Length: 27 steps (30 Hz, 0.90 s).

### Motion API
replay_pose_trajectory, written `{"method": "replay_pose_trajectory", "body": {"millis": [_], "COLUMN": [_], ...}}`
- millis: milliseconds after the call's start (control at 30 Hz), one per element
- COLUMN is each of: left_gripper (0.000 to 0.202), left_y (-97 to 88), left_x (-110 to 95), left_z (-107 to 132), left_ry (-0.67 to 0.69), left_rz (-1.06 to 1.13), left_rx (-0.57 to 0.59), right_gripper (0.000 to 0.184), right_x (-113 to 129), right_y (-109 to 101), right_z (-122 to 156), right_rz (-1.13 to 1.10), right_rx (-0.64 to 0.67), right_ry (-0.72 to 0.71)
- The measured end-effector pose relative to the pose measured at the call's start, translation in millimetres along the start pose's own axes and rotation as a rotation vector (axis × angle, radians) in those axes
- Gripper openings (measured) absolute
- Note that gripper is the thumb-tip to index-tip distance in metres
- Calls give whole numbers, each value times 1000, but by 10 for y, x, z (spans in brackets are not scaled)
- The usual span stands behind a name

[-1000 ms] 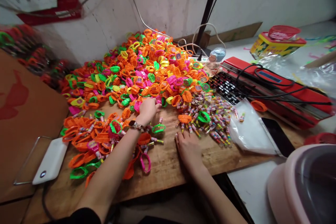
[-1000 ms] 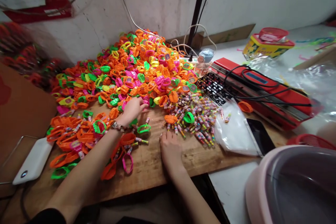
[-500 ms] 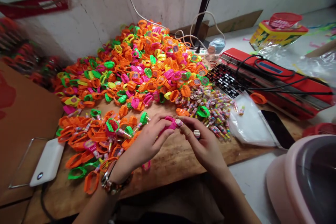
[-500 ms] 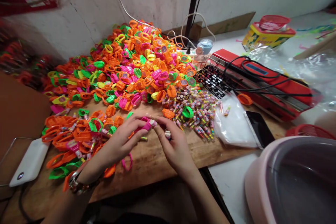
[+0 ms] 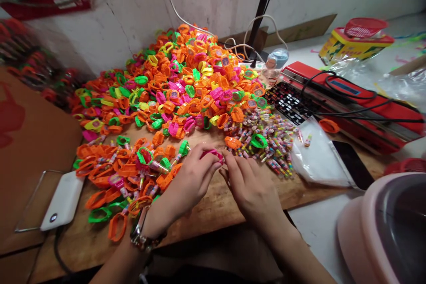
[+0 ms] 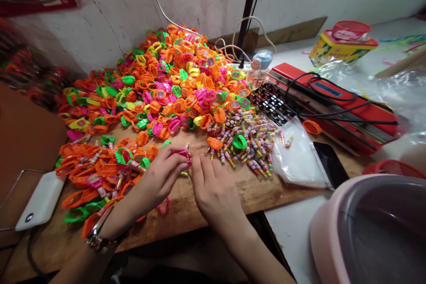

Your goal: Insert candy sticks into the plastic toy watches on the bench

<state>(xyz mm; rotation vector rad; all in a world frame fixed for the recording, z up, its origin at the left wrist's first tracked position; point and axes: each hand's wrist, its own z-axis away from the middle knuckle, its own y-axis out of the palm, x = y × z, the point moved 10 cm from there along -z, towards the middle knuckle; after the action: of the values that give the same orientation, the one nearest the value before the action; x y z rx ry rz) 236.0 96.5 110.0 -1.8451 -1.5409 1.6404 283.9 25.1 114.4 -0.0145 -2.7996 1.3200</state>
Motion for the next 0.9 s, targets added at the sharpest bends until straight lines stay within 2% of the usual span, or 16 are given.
{"method": "replay_pose_trajectory", "body": {"millis": [100, 200, 300, 400, 467, 533, 600, 667, 700, 767, 833, 900], "left_gripper": [17, 19, 17, 15, 12, 15, 24, 32, 35, 35, 29, 21], "left_y": [102, 227, 310, 221, 18, -279, -535, -666, -684, -644, -488, -258], "left_x": [140, 309, 473, 585, 653, 736, 839, 965, 1025, 1125, 1232, 1389], "left_z": [26, 90, 208, 332, 383, 392, 352, 256, 176, -53, -312, -513], "left_ry": [-92, -189, -280, -347, -407, -501, -611, -705, -728, -717, -646, -581], "left_rz": [33, 63, 73, 12, -81, -259, -508, -738, -821, -887, -826, -738], "left_rx": [20, 56, 87, 91, 75, 58, 114, 217, 247, 198, 104, 95], "right_gripper": [23, 21, 26, 27, 22, 23, 28, 29, 30, 31, 29, 25], "right_x": [50, 80, 184, 269, 257, 165, -55, -311, -394, -434, -372, -291], "right_y": [96, 283, 482, 599, 696, 873, 1140, 1403, 1513, 1722, 1907, 2022], "right_z": [0, 33, 122, 192, 181, 113, 22, -65, -121, -232, -276, -252], "right_rz": [111, 125, 0, -156, -307, -483, -554, -490, -445, -395, -396, -435], "right_rx": [39, 98, 150, 162, 216, 337, 485, 586, 608, 635, 663, 670], "right_ry": [-51, -109, -184, -165, -89, 42, 272, 516, 595, 677, 721, 747]}}
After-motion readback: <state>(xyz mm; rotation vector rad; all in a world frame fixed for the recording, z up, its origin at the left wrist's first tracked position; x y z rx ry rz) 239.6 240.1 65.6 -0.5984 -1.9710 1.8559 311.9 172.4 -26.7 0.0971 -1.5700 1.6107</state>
